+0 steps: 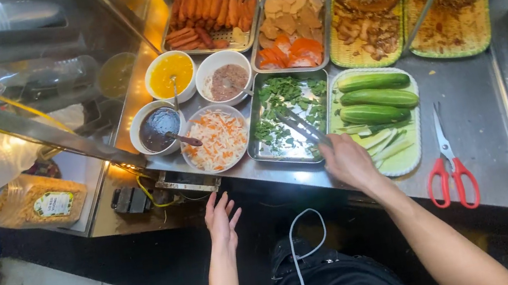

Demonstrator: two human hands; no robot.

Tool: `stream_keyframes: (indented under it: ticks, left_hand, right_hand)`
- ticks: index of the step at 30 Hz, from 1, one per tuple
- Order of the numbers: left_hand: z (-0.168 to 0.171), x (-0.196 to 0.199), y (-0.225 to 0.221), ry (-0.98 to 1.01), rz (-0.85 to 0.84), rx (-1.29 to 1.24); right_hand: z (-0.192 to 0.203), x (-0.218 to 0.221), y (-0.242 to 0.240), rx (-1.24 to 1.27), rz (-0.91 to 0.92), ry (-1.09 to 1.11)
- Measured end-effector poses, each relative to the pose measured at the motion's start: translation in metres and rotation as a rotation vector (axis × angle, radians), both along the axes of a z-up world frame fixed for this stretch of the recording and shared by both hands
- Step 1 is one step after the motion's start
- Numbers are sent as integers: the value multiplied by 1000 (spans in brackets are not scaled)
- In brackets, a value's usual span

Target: Preparing and assembling a Vietnamese sandwich with various toppings and grilling it.

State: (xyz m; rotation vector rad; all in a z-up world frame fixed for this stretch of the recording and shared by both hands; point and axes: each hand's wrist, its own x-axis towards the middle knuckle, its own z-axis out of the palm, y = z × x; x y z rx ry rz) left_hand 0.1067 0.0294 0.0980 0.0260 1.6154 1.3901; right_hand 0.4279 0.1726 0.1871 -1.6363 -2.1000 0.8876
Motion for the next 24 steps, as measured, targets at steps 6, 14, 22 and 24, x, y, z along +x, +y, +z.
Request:
stream_keyframes:
  ticks: [6,14,22,24]
  left_hand:
    - [-13,-23,10,71,53,64]
    - [43,-40,41,507,-635,154]
    - [70,-75,55,398,-956,171]
    - [76,-82,58,369,-996,168]
  right_hand:
    - [61,-36,53,203,-14,73]
    - [76,-165,176,182,-142,-207]
    - [28,-209,239,284,-142,-346]
    - [36,-205,226,306,-147,-345]
